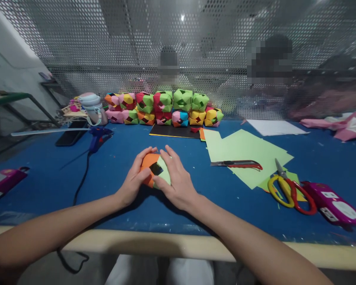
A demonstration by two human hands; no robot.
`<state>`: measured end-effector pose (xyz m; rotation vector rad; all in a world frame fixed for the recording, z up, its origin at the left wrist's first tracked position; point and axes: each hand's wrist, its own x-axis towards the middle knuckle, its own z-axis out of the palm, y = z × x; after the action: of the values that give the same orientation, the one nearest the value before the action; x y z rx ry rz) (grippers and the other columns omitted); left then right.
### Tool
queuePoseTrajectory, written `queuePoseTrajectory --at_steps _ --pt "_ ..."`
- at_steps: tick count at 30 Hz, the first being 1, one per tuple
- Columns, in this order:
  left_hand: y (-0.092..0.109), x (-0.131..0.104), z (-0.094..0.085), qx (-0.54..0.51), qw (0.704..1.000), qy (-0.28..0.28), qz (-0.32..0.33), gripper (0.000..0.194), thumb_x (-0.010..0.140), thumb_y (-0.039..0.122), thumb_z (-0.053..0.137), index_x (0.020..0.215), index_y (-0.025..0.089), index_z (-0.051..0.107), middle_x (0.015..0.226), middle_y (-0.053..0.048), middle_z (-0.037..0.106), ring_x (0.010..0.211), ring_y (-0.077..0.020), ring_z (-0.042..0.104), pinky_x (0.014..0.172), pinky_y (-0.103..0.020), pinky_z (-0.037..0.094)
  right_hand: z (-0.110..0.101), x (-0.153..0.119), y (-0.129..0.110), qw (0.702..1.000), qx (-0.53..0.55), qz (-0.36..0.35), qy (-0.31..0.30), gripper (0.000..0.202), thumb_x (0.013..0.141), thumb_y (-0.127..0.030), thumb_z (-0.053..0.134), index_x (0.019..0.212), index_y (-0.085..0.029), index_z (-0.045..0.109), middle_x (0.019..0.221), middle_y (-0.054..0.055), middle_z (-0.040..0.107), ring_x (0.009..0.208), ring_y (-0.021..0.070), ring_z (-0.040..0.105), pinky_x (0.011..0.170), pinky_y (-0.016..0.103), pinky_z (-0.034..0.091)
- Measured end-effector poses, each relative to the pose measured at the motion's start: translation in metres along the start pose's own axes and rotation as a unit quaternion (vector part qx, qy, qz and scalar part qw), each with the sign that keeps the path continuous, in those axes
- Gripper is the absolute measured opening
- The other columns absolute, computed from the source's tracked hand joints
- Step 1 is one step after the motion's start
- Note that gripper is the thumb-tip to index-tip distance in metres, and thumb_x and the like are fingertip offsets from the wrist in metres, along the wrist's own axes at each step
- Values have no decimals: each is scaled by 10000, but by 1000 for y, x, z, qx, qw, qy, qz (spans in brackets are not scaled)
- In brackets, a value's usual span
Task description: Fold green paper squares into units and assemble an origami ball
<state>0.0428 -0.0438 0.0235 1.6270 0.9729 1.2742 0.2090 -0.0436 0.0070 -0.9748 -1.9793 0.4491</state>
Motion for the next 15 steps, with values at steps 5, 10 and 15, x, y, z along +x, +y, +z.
queuePoseTrajectory --at_steps 5,10,15 --pt "1 6 1 -29 999 1 -36 659 754 472 649 1334 222 462 1479 -105 401 1371 -295 344 1160 -458 207 -10 8 -4 986 119 117 1 749 874 -690 340 1462 -226 313 1535 121 305 1423 264 267 1157 527 222" --pt "-1 15 3 -179 971 76 -140 555 772 467 631 1253 218 509 1319 -104 549 1195 -274 535 1028 -418 421 -21 14 -2 975 159 153 1 762 842 -722 378 1456 -272 333 1530 92 326 1413 282 288 1130 549 267" --pt "-1 19 7 -236 949 101 -184 437 785 421 632 1151 199 547 1244 -84 582 1116 -220 576 993 -359 459 -14 13 1 986 118 112 -23 747 860 -704 365 1471 -278 305 1546 81 291 1434 257 240 1162 519 207"
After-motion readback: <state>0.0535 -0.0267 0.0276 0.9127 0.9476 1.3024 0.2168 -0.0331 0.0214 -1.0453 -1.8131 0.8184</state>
